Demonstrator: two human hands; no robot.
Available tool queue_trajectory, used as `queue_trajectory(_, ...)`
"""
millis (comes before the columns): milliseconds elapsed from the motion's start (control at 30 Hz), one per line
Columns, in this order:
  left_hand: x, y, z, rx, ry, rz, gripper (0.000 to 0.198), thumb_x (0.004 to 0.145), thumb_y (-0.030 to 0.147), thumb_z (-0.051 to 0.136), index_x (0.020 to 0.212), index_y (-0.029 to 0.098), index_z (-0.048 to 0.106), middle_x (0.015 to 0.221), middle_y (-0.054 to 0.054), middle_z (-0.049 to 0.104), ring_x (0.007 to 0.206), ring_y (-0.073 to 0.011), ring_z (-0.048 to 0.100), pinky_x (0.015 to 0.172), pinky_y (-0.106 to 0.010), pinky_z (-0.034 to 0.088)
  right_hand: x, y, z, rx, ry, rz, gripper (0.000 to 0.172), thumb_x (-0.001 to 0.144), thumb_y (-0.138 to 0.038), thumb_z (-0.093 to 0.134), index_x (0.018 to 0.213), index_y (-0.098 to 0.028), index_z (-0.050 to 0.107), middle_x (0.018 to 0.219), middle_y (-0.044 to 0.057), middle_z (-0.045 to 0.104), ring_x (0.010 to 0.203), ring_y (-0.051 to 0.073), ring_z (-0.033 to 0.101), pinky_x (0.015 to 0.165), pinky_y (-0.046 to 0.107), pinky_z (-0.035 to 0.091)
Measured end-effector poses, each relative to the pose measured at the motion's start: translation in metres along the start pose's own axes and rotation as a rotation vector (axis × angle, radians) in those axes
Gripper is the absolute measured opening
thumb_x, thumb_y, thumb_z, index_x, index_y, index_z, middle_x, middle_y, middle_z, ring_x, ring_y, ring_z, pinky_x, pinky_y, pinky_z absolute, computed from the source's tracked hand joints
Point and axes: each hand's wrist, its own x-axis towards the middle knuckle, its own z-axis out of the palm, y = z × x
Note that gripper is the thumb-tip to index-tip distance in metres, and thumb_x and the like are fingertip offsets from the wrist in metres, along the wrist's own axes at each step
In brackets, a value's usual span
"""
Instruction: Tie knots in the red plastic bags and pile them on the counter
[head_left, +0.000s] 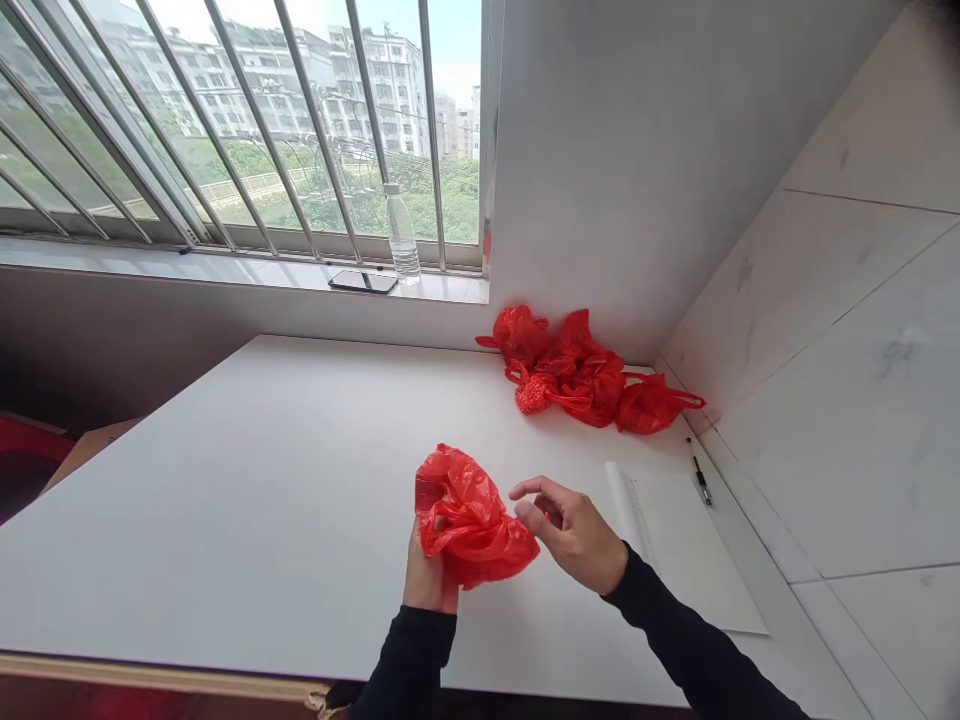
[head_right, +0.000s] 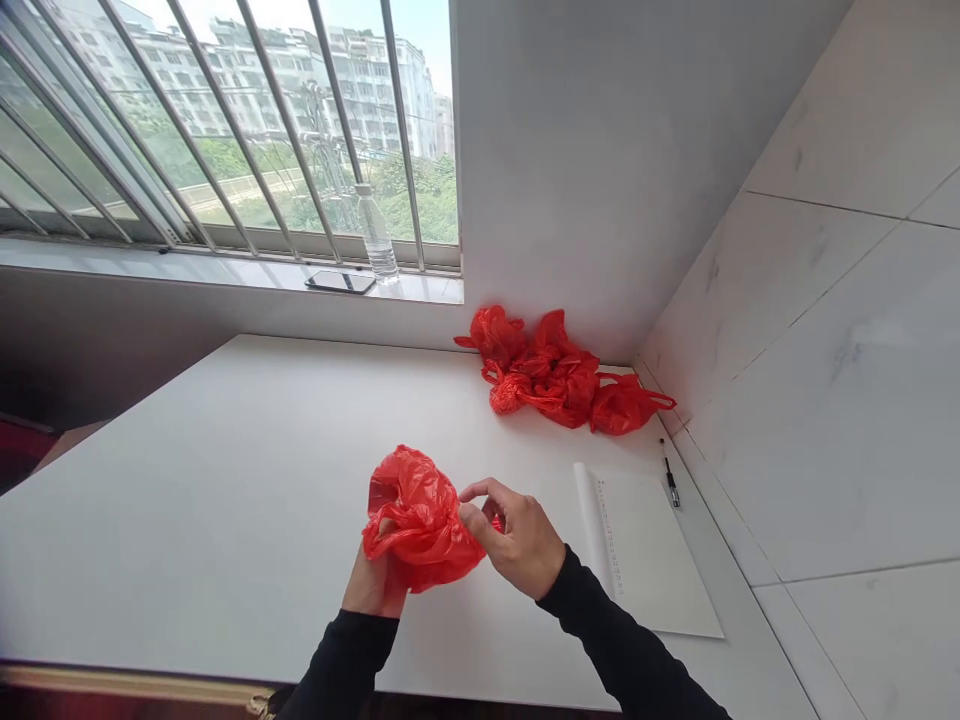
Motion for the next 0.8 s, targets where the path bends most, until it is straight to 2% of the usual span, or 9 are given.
queue_trajectory(133, -0.011, 0.001, 0.001, 0.085, 0.023, 0.041, 0.042, 0.067, 0.049, 0.080, 0.093, 0.019, 0.066, 0.081, -0.005, 0.069, 0.080, -0.0268, 0.068, 0.067, -0.034, 0.057, -0.002, 0.001, 0.011, -0.081, -0.211, -0.111, 0.023, 0.090, -0.042, 0.060, 0.099, -0.023, 0.069, 0.059, -0.007, 0.050, 0.051, 0.009, 0.040, 0.053, 0.025, 0.033)
queue_trajectory(233, -0.018, 0.003, 0.001, 0.067, 0.104, -0.027, 0.035, 0.069, 0.042, 0.080, 0.089, 0.017, 0.066, 0.081, -0.005, 0.071, 0.082, -0.0267, 0.070, 0.069, -0.034, 0.057, 0.000, 0.002, 0.014, -0.084, -0.094, -0.096, 0.024, 0.094, -0.042, 0.053, 0.088, -0.022, 0.066, 0.064, -0.004, 0.053, 0.058, 0.012, 0.045, 0.060, 0.027, 0.038)
queue_trajectory(300, -0.022, 0.004, 0.001, 0.050, 0.143, -0.047, 0.034, 0.069, 0.038, 0.081, 0.090, 0.017, 0.066, 0.081, -0.004, 0.072, 0.082, -0.0250, 0.070, 0.071, -0.032, 0.057, 0.004, 0.006, 0.014, -0.063, -0.018, -0.080, 0.029, 0.094, -0.046, 0.052, 0.088, -0.022, 0.066, 0.079, 0.001, 0.062, 0.076, 0.017, 0.055, 0.074, 0.032, 0.045)
queue_trajectory(367, -0.025, 0.004, 0.002, 0.042, 0.153, -0.041, 0.035, 0.067, 0.036, 0.083, 0.091, 0.017, 0.067, 0.082, -0.003, 0.073, 0.081, -0.0230, 0.071, 0.072, -0.030, 0.056, 0.009, 0.012, 0.014, 0.030, 0.002, -0.045, 0.035, 0.096, -0.052, 0.047, 0.097, -0.022, 0.064, 0.101, 0.006, 0.066, 0.099, 0.022, 0.058, 0.091, 0.038, 0.045)
queue_trajectory(433, -0.026, 0.002, 0.003, 0.040, 0.151, -0.040, 0.038, 0.065, 0.035, 0.085, 0.094, 0.019, 0.067, 0.083, -0.002, 0.074, 0.079, -0.0219, 0.071, 0.071, -0.029, 0.056, 0.014, 0.020, 0.017, 0.177, -0.011, 0.032, 0.041, 0.096, -0.055, 0.045, 0.120, -0.023, 0.057, 0.122, 0.010, 0.062, 0.116, 0.024, 0.055, 0.100, 0.043, 0.043)
queue_trajectory(500, -0.025, -0.001, 0.003, 0.052, 0.124, -0.068, 0.043, 0.066, 0.037, 0.084, 0.103, 0.020, 0.068, 0.086, -0.003, 0.075, 0.077, -0.0223, 0.071, 0.070, -0.030, 0.056, 0.019, 0.029, 0.022, 0.309, -0.073, 0.109, 0.061, 0.091, -0.054, 0.056, 0.140, -0.024, 0.039, 0.130, 0.012, 0.058, 0.121, 0.025, 0.055, 0.101, 0.044, 0.044)
queue_trajectory(567, -0.023, -0.005, 0.002, 0.064, 0.094, -0.115, 0.047, 0.069, 0.038, 0.082, 0.109, 0.020, 0.067, 0.089, -0.005, 0.076, 0.077, -0.0240, 0.071, 0.069, -0.032, 0.056, 0.023, 0.036, 0.027, 0.387, -0.139, 0.132, 0.075, 0.085, -0.048, 0.068, 0.146, -0.023, 0.032, 0.125, 0.012, 0.063, 0.115, 0.025, 0.060, 0.100, 0.045, 0.047)
queue_trajectory(700, -0.020, -0.011, -0.004, 0.054, 0.106, -0.147, 0.045, 0.074, 0.043, 0.078, 0.109, 0.017, 0.067, 0.092, -0.008, 0.075, 0.083, -0.0265, 0.071, 0.072, -0.034, 0.056, 0.025, 0.042, 0.034, 0.482, -0.092, 0.084, 0.045, 0.086, -0.036, 0.066, 0.127, -0.021, 0.056, 0.119, 0.009, 0.069, 0.109, 0.025, 0.064, 0.099, 0.043, 0.049)
queue_trajectory(800, -0.020, -0.011, -0.007, 0.083, 0.075, -0.153, 0.040, 0.077, 0.039, 0.076, 0.110, 0.019, 0.067, 0.097, -0.007, 0.074, 0.088, -0.0255, 0.070, 0.076, -0.032, 0.055, 0.024, 0.041, 0.035, 0.529, -0.055, 0.082, 0.037, 0.086, -0.033, 0.064, 0.120, -0.020, 0.062, 0.121, 0.009, 0.069, 0.112, 0.025, 0.064, 0.100, 0.041, 0.049)
